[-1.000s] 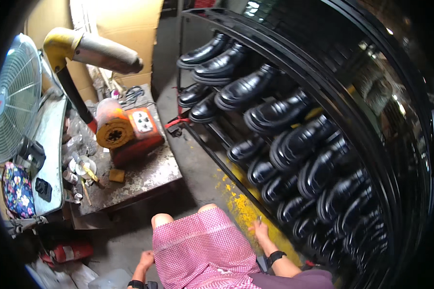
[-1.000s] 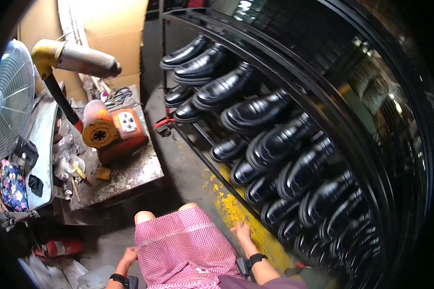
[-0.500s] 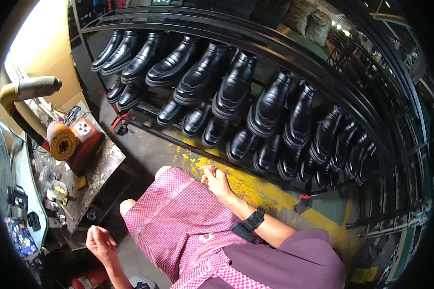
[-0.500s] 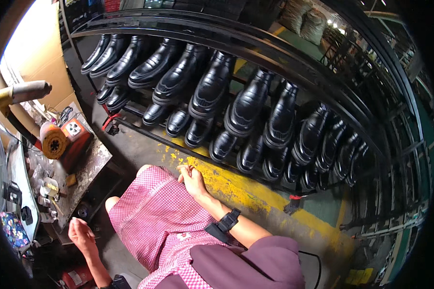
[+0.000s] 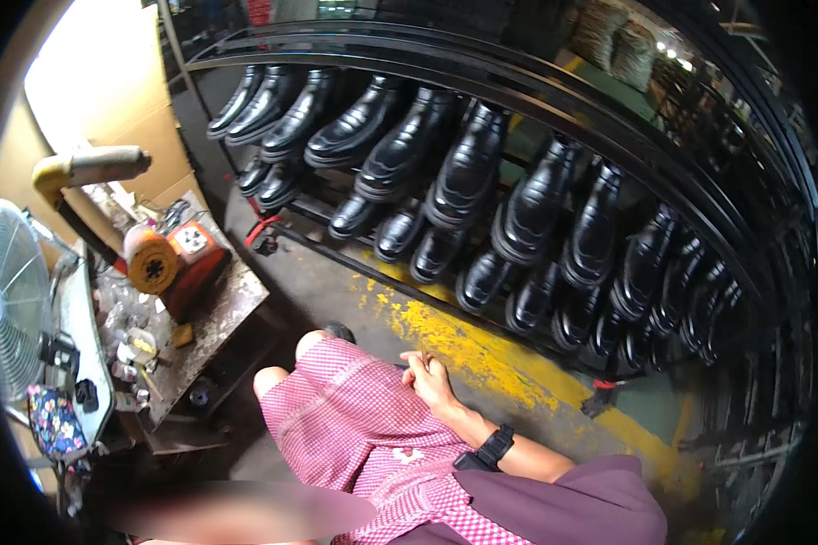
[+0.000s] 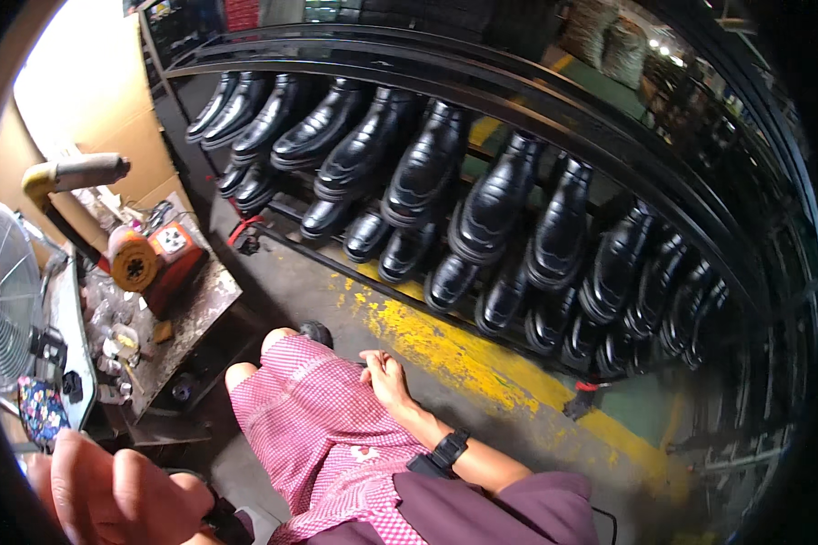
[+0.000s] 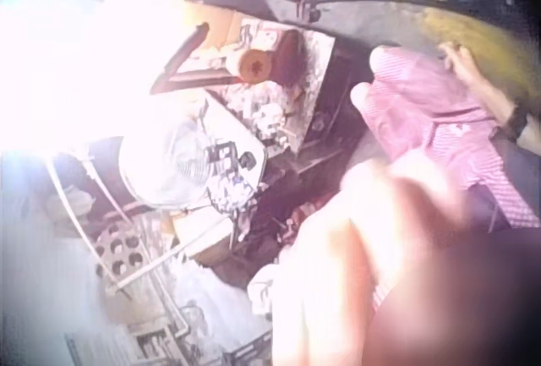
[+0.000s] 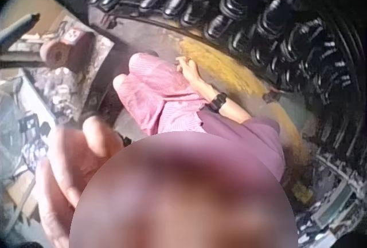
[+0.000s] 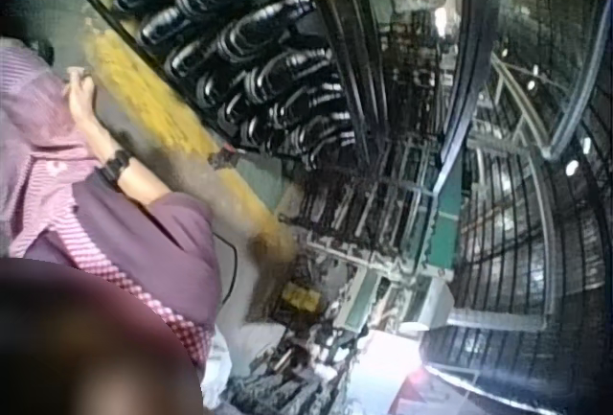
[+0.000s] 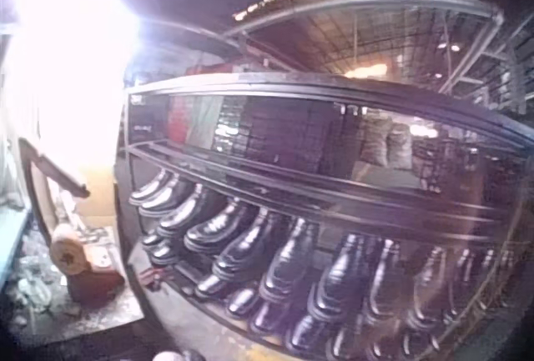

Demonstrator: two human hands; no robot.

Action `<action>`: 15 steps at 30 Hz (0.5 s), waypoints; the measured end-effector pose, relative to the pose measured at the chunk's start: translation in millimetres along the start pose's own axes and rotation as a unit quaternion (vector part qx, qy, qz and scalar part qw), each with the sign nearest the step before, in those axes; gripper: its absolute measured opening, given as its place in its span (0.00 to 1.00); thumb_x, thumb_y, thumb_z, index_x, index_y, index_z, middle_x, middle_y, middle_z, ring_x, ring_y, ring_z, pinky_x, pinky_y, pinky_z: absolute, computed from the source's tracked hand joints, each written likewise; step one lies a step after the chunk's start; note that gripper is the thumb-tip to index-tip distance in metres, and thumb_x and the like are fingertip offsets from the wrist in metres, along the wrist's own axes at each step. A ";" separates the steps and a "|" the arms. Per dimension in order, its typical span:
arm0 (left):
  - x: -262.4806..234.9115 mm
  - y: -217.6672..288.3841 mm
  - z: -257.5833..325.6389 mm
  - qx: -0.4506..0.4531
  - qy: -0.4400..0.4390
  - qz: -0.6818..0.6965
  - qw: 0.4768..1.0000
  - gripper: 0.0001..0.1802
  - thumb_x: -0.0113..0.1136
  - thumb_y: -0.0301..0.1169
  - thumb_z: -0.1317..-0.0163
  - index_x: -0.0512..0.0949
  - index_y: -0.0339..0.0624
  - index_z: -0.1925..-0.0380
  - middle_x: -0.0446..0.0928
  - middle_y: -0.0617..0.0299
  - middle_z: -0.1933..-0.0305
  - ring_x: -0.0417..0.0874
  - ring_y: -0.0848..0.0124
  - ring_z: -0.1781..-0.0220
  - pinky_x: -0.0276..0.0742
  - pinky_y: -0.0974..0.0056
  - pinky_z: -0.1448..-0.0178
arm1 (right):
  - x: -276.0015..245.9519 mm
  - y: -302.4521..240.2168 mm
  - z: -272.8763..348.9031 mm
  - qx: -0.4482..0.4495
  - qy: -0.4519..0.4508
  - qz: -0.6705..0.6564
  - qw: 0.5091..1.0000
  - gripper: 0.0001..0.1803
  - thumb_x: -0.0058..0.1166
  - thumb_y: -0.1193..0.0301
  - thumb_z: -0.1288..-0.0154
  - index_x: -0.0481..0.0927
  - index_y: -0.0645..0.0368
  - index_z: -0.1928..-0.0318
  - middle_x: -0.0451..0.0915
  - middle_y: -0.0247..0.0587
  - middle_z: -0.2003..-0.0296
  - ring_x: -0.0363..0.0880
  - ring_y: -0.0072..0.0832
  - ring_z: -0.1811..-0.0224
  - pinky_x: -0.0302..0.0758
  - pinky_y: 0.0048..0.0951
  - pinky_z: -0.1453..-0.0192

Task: Polishing and inspecting black leather shoes in a manufacturing facility.

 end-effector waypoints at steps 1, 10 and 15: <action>-1.7 8.1 20.4 -0.024 -0.011 0.020 0.999 0.20 0.55 0.39 0.41 0.75 0.31 0.59 0.77 0.51 0.61 0.75 0.67 0.67 0.71 0.61 0.61 | -0.1 10.0 -2.4 -0.016 -0.005 0.014 1.000 0.13 0.40 0.67 0.32 0.76 0.63 0.63 0.71 0.31 0.81 0.70 0.17 0.80 0.68 0.19 0.73; 9.3 7.6 97.3 -0.201 -0.074 0.186 0.959 0.19 0.54 0.38 0.40 0.75 0.30 0.60 0.77 0.50 0.61 0.76 0.66 0.64 0.72 0.62 0.57 | 11.9 22.9 -6.0 -0.027 -0.027 0.058 0.998 0.12 0.41 0.67 0.33 0.76 0.62 0.62 0.71 0.29 0.82 0.67 0.16 0.79 0.64 0.17 0.72; 39.8 -75.7 -22.7 -0.271 -0.097 0.292 0.912 0.19 0.53 0.38 0.39 0.75 0.30 0.61 0.76 0.50 0.61 0.77 0.65 0.62 0.72 0.62 0.55 | 20.2 19.3 -6.8 -0.040 -0.051 0.076 0.995 0.12 0.42 0.68 0.33 0.75 0.63 0.64 0.71 0.30 0.83 0.68 0.16 0.80 0.65 0.18 0.73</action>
Point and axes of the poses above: each hand's wrist, its own z-axis away from the middle knuckle, its own x-axis out of the palm, y = z × x, the point moved 9 cm from there along -z, towards the middle knuckle
